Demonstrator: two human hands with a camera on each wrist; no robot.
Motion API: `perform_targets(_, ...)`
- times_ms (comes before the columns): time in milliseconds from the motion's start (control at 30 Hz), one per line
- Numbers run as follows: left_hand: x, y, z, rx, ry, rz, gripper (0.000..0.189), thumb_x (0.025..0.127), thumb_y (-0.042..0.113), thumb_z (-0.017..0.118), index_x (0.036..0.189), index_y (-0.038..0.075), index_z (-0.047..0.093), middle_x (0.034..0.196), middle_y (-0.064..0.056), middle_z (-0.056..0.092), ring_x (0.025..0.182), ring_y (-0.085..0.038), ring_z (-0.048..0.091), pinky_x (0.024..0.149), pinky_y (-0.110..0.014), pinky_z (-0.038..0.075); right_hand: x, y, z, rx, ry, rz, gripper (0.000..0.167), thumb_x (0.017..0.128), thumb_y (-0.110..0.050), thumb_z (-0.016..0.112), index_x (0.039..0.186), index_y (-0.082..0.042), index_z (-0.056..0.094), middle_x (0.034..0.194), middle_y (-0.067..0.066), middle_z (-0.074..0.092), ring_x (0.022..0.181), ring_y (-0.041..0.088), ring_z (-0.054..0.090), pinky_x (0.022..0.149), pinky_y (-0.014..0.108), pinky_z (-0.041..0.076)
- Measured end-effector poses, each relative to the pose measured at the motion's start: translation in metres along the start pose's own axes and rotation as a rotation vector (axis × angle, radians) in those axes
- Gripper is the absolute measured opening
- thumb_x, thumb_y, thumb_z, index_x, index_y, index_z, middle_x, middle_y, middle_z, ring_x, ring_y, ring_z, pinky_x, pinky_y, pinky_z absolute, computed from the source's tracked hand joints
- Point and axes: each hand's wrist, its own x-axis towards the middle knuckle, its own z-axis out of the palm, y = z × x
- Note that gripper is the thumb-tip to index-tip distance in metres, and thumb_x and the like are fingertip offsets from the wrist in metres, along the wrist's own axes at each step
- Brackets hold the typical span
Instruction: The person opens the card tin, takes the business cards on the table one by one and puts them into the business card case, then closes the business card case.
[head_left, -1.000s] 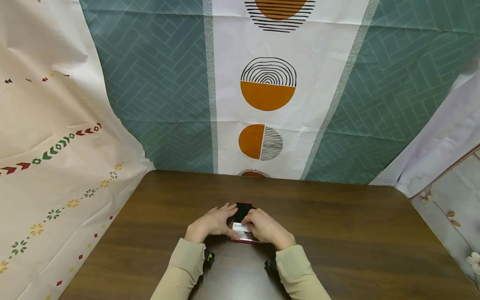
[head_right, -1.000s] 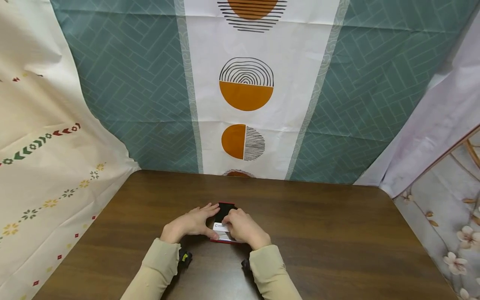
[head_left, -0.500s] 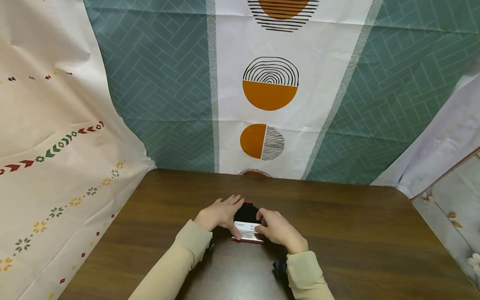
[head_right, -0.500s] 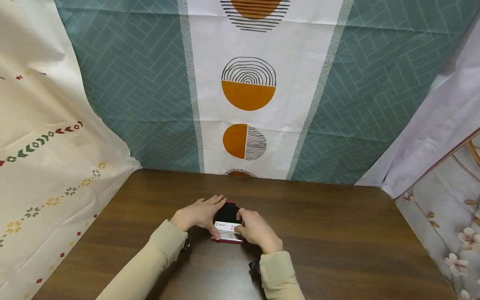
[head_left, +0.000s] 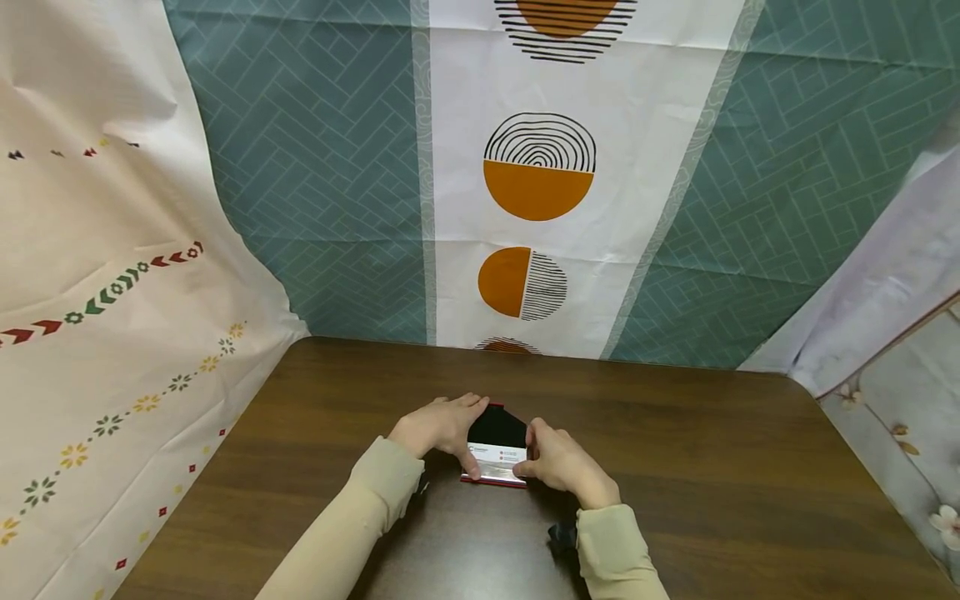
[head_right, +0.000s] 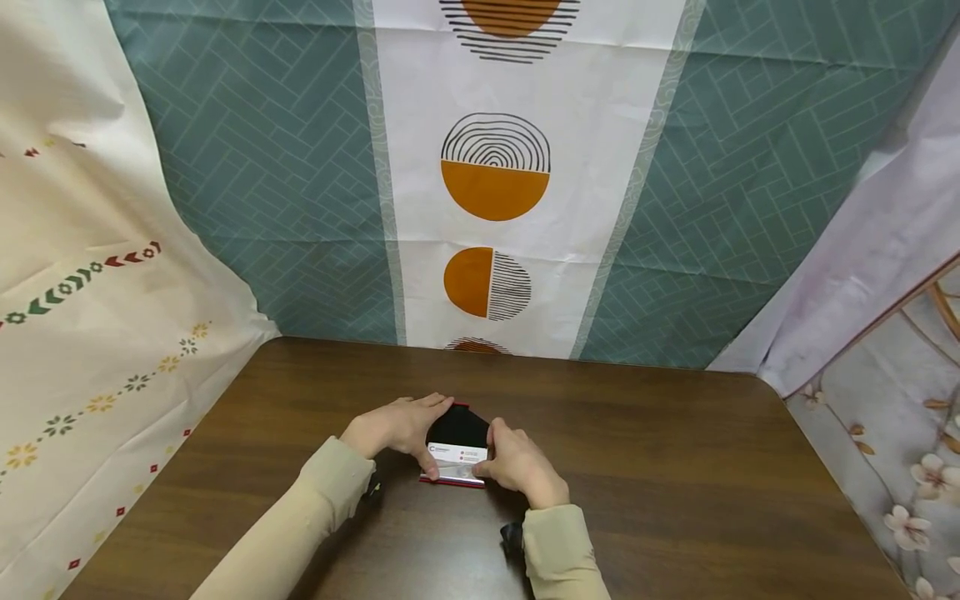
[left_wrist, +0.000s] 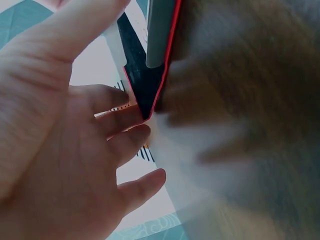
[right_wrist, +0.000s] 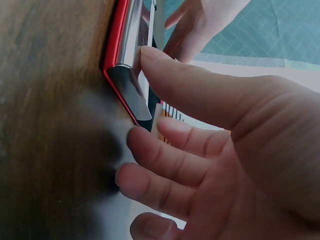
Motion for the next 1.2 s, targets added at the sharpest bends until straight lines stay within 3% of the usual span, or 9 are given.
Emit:
perform_targets(133, -0.004, -0.001, 0.004, 0.031, 0.065, 0.032, 0.117, 0.062, 0.058, 0.086, 0.154, 0.009, 0.032, 0.157, -0.009, 0.03, 0.141, -0.026, 0.031, 0.112, -0.049, 0.029, 0.001, 0.002, 0.001, 0.044, 0.007, 0.028, 0.054, 0.077, -0.021, 0.085, 0.113, -0.004, 0.049, 0.077, 0.002, 0.053, 0.067, 0.016, 0.051, 0.06, 0.033, 0.045)
perform_targets(267, -0.009, 0.0, 0.009, 0.046, 0.143, 0.073, 0.115, 0.064, 0.055, 0.087, 0.152, 0.004, 0.033, 0.156, -0.011, 0.032, 0.141, -0.023, 0.032, 0.112, -0.049, 0.028, 0.001, 0.003, 0.001, 0.064, -0.001, 0.036, 0.083, 0.077, -0.021, 0.085, 0.142, -0.002, 0.037, 0.077, 0.002, 0.054, 0.068, 0.016, 0.052, 0.063, 0.034, 0.047)
perform_targets(367, -0.014, 0.001, 0.013, 0.058, 0.207, 0.096, 0.114, 0.064, 0.053, 0.087, 0.151, 0.003, 0.034, 0.154, -0.012, 0.034, 0.139, -0.023, 0.036, 0.111, -0.048, 0.03, 0.002, 0.004, 0.0, 0.063, -0.018, 0.026, 0.092, 0.078, -0.021, 0.084, 0.15, -0.003, 0.031, 0.077, 0.001, 0.054, 0.069, 0.016, 0.051, 0.064, 0.034, 0.046)
perform_targets(533, -0.022, 0.003, 0.017, 0.122, 0.304, 0.13, 0.109, 0.066, 0.053, 0.087, 0.15, 0.003, 0.038, 0.15, -0.014, 0.039, 0.135, -0.026, 0.041, 0.108, -0.047, 0.033, 0.002, 0.005, 0.0, 0.067, -0.031, 0.01, 0.082, 0.079, -0.021, 0.083, 0.146, -0.004, 0.039, 0.079, 0.001, 0.054, 0.07, 0.016, 0.051, 0.062, 0.033, 0.046)
perform_targets(700, -0.028, 0.005, 0.02, 0.186, 0.373, 0.173, 0.104, 0.069, 0.054, 0.084, 0.151, 0.008, 0.038, 0.141, -0.01, 0.046, 0.126, -0.024, 0.047, 0.106, -0.045, 0.035, 0.002, 0.007, 0.0, 0.061, -0.027, -0.001, 0.065, 0.079, -0.022, 0.083, 0.133, -0.005, 0.051, 0.078, 0.001, 0.055, 0.068, 0.017, 0.051, 0.058, 0.032, 0.045)
perform_targets(900, -0.036, 0.009, 0.024, 0.194, 0.375, 0.212, 0.092, 0.075, 0.046, 0.083, 0.149, 0.01, 0.042, 0.124, -0.004, 0.053, 0.11, -0.018, 0.055, 0.095, -0.04, 0.042, 0.003, 0.007, 0.001, 0.057, -0.05, -0.052, 0.05, 0.08, -0.022, 0.083, 0.12, -0.003, 0.06, 0.078, -0.001, 0.057, 0.067, 0.016, 0.052, 0.058, 0.032, 0.045)
perform_targets(1033, -0.038, 0.009, 0.025, 0.188, 0.381, 0.225, 0.081, 0.075, 0.044, 0.083, 0.142, 0.011, 0.052, 0.119, -0.003, 0.058, 0.104, -0.017, 0.058, 0.089, -0.037, 0.046, 0.004, 0.007, 0.0, 0.058, -0.074, -0.073, 0.052, 0.08, -0.023, 0.083, 0.121, -0.002, 0.061, 0.077, -0.001, 0.058, 0.066, 0.015, 0.052, 0.058, 0.031, 0.045)
perform_targets(1200, -0.038, 0.007, 0.028, 0.188, 0.379, 0.238, 0.066, 0.078, 0.042, 0.082, 0.132, 0.011, 0.062, 0.117, -0.003, 0.062, 0.104, -0.018, 0.06, 0.089, -0.038, 0.05, 0.004, 0.006, -0.002, 0.058, -0.112, -0.084, 0.058, 0.078, -0.027, 0.084, 0.125, -0.001, 0.059, 0.077, -0.002, 0.058, 0.067, 0.014, 0.052, 0.059, 0.031, 0.044)
